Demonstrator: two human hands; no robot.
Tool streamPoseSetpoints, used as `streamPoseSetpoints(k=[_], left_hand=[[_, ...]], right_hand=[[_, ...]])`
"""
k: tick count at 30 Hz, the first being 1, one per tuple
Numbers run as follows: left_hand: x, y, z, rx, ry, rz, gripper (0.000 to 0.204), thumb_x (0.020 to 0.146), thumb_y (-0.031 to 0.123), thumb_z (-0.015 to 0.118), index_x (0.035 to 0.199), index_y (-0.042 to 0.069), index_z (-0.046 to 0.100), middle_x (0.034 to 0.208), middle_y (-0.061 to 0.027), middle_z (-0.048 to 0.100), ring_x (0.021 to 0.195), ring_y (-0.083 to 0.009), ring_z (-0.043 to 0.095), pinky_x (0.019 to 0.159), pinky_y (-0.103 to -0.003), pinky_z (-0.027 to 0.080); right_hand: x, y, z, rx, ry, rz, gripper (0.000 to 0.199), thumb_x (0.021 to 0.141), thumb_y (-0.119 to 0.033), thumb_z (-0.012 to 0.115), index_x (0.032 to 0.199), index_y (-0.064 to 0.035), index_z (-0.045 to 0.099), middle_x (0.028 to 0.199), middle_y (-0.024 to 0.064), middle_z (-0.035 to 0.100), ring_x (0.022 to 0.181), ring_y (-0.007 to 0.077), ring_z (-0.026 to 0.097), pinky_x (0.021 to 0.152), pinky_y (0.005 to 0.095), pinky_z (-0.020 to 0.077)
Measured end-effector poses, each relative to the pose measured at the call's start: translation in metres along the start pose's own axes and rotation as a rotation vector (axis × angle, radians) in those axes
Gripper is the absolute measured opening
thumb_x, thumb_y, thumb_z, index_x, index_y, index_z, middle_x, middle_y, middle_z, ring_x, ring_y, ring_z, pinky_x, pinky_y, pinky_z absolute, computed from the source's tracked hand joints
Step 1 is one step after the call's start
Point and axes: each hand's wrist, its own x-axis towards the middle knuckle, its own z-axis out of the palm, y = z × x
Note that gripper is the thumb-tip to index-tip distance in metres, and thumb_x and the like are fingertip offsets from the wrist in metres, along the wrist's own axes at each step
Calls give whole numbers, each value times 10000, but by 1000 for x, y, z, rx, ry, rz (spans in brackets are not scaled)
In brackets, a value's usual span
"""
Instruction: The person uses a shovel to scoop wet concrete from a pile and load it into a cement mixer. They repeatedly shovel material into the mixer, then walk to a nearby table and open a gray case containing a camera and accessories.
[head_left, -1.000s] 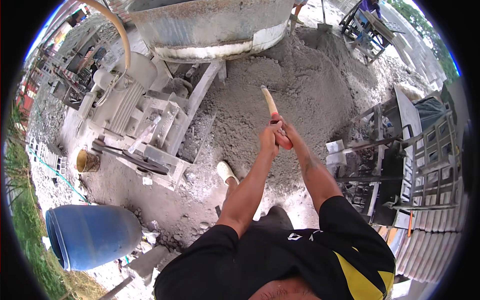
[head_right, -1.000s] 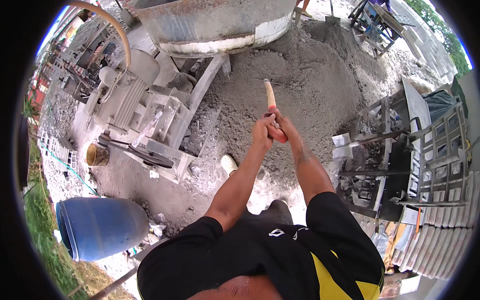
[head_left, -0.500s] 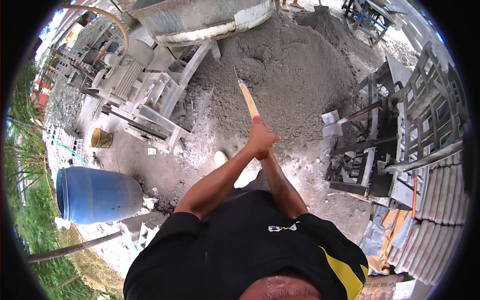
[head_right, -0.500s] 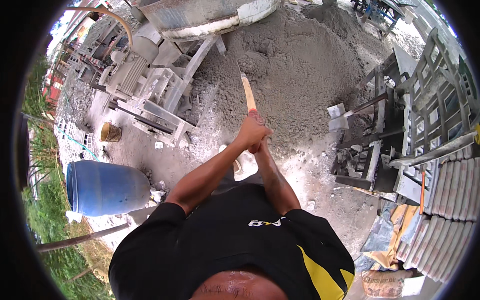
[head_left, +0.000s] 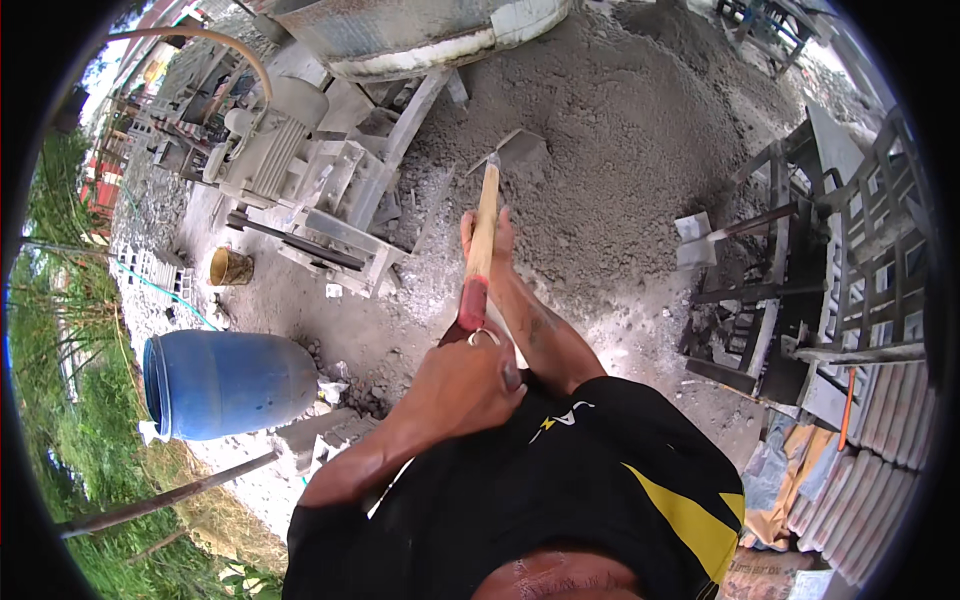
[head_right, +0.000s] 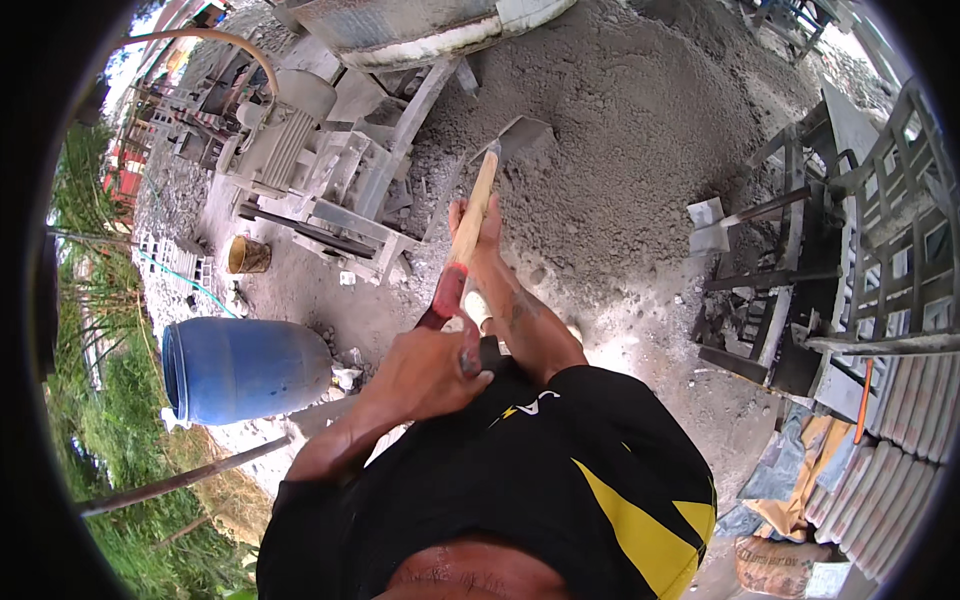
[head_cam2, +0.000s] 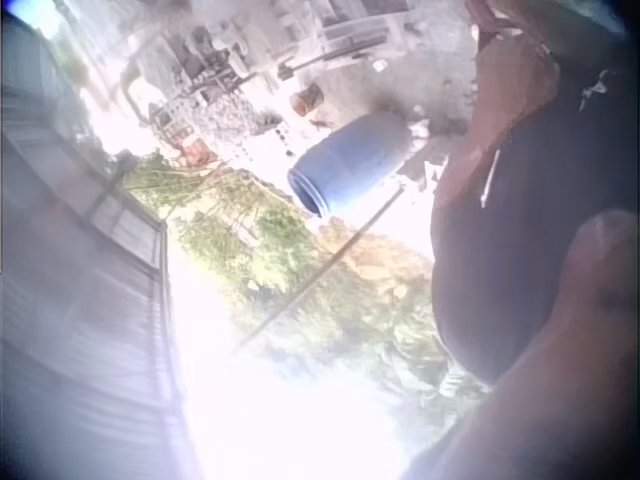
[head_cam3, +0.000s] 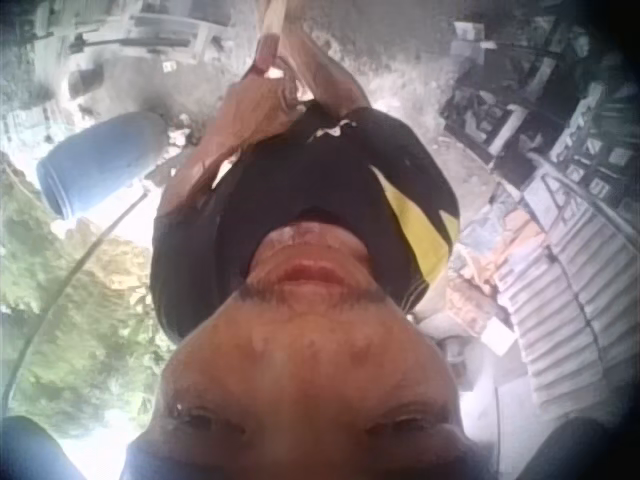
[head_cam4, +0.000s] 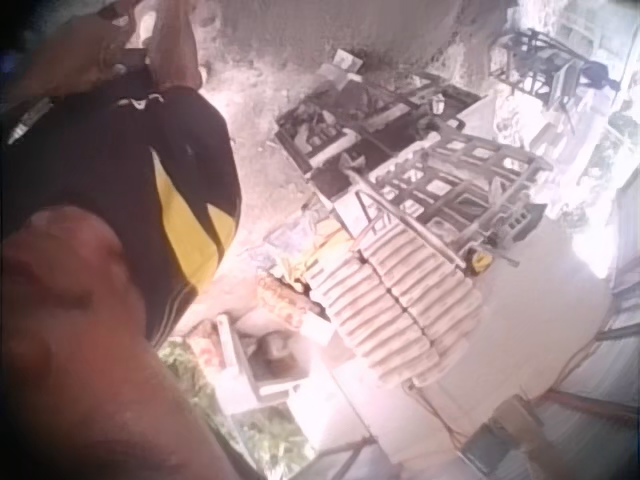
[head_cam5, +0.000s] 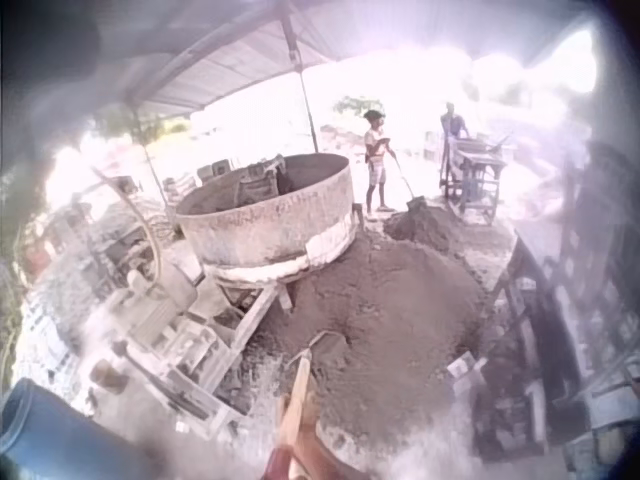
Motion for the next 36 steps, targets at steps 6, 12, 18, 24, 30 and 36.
streamPoseSetpoints(k=[6, 12, 18, 24, 30, 36], left_hand=[[-60, -67, -21, -825, 493, -345, 209, 660, 79, 775, 756, 21, 598, 604, 4, 558, 573, -55, 517, 527, -245, 426], [40, -161, -21, -1836, 931, -429, 204, 808, 108, 626, 702, 80, 454, 589, 6, 411, 481, -133, 407, 496, -320, 377], [256, -250, -88, -2107, 722, -323, 180, 834, 153, 638, 740, 110, 490, 590, 19, 404, 489, -122, 425, 514, -311, 394], [436, -268, -174, -2077, 645, -336, 213, 838, 102, 627, 688, 81, 477, 582, -7, 451, 478, -140, 449, 481, -305, 405], [451, -297, -174, -2418, 415, -308, 277, 878, 245, 630, 693, 115, 471, 611, 12, 447, 544, -129, 456, 580, -298, 409], [462, -293, -260, -2437, 386, -291, 320, 919, 347, 565, 700, 141, 456, 616, 43, 445, 555, -109, 462, 576, -301, 399]], right_hand=[[72, 11, -3, -505, 155, 181, 232, 876, -228, 625, 840, -18, 532, 661, 73, 551, 602, 181, 585, 559, 285, 518], [164, 6, 18, -891, 315, 92, 187, 862, -177, 632, 853, -39, 506, 646, 63, 533, 555, 171, 549, 497, 288, 466], [300, -41, 65, -710, 395, -51, 152, 858, -118, 616, 815, -42, 492, 666, 63, 498, 534, 185, 515, 511, 319, 479], [405, -76, 140, -759, 395, -52, 148, 834, -148, 584, 767, -81, 471, 559, 22, 457, 450, 176, 464, 465, 307, 452], [420, -69, 176, -863, 684, -86, 163, 819, -140, 594, 773, -89, 446, 582, 23, 459, 464, 155, 480, 436, 292, 439], [450, -56, 221, -717, 725, -6, 135, 813, -117, 569, 767, -74, 450, 610, 47, 461, 495, 189, 491, 446, 335, 435]])
